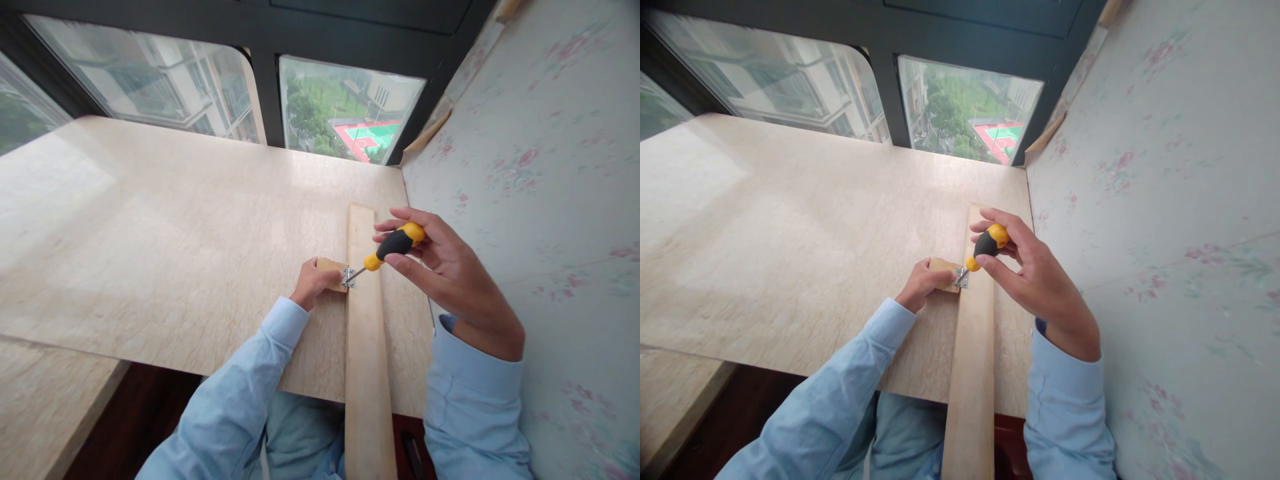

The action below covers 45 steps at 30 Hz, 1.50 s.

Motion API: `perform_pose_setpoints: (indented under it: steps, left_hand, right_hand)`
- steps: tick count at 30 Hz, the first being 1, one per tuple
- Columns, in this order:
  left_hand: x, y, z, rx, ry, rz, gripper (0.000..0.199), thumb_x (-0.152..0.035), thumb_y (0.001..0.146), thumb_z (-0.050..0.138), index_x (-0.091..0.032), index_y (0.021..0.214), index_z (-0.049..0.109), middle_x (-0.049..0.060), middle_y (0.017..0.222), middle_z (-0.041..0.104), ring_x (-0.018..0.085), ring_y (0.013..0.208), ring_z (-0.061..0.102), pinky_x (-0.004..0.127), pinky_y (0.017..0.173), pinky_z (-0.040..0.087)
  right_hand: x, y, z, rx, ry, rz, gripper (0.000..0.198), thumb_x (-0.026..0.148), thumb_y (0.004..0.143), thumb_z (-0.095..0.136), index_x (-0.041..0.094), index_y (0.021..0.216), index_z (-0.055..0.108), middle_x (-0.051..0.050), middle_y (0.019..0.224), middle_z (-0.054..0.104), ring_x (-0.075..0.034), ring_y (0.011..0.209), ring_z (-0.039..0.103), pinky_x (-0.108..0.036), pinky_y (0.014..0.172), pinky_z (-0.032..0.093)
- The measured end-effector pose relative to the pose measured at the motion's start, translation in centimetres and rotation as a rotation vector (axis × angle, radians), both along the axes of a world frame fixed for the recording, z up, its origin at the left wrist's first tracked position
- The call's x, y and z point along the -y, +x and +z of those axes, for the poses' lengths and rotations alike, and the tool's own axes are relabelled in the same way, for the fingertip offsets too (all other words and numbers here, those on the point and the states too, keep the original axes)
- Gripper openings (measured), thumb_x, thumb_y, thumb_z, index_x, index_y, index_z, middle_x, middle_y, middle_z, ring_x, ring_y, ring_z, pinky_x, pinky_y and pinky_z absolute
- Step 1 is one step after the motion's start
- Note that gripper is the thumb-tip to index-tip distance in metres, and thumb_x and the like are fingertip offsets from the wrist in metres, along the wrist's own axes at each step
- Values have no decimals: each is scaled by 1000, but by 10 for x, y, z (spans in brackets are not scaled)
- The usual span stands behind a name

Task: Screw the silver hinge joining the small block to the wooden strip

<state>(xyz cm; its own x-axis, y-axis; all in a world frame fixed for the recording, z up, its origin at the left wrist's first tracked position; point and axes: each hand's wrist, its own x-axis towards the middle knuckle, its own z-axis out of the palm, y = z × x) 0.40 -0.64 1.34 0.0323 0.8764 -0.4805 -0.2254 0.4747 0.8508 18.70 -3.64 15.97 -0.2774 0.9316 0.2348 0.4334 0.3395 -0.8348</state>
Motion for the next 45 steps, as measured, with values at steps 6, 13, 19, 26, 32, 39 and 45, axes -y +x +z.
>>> perform_pose_setpoints:
  steps: [6, 13, 19, 26, 32, 39, 45]
  left_hand:
    - [0, 0, 0, -16, -13, 23, 32, -8, 52, 80, -12, 79, 63, 4, 73, 69, 16, 63, 64, 25, 56, 51]
    - [0, 1, -1, 6, -16, 15, 34, -7, 53, 80, -13, 81, 62, 3, 74, 69, 16, 64, 64, 27, 57, 53]
    - [0, 0, 0, -10, -5, 23, 32, -8, 53, 80, -13, 79, 63, 2, 72, 68, 15, 63, 63, 25, 55, 51]
    - [1, 0, 1, -11, -7, 23, 31, -9, 53, 80, -13, 78, 63, 3, 72, 68, 16, 62, 63, 25, 55, 51]
    - [0, 0, -2, -14, -4, 7, 31, -10, 54, 80, -14, 79, 62, 2, 72, 68, 16, 63, 64, 26, 55, 52]
    - [0, 1, -1, -24, -26, 9, 31, -9, 54, 80, -14, 79, 63, 1, 71, 68, 16, 63, 64, 25, 53, 51]
    - [0, 1, 3, -23, -36, 1, 30, -8, 57, 78, -14, 81, 61, 1, 71, 68, 16, 63, 64, 25, 53, 51]
  right_hand:
    - [-10, -3, -3, 256, 202, -332, 43, 57, 74, 79, 25, 98, 64, -4, 90, 69, -19, 71, 65, -34, 69, 59]
    - [0, 2, -2, 30, 40, 13, 60, 43, 90, 65, 35, 144, 40, -7, 150, 48, -28, 137, 50, -49, 109, 49]
    - [4, 0, 5, 107, 34, -18, 45, 42, 89, 68, 32, 131, 56, -6, 120, 68, -25, 109, 67, -44, 95, 58]
    - [-5, -1, 2, 349, 235, -279, 50, 62, 75, 75, 25, 107, 66, -5, 88, 71, -21, 73, 65, -34, 68, 56]
    - [1, 6, 2, 220, 33, -89, 69, 56, 80, 74, 27, 137, 50, -9, 122, 67, -27, 105, 67, -42, 88, 60]
    - [7, 13, 5, 144, -19, 74, 53, 41, 92, 63, 32, 142, 47, -8, 136, 61, -26, 126, 61, -47, 107, 53]
    - [-1, 1, 4, 360, 171, -269, 46, 59, 76, 75, 25, 106, 67, -4, 83, 69, -19, 67, 64, -35, 67, 57]
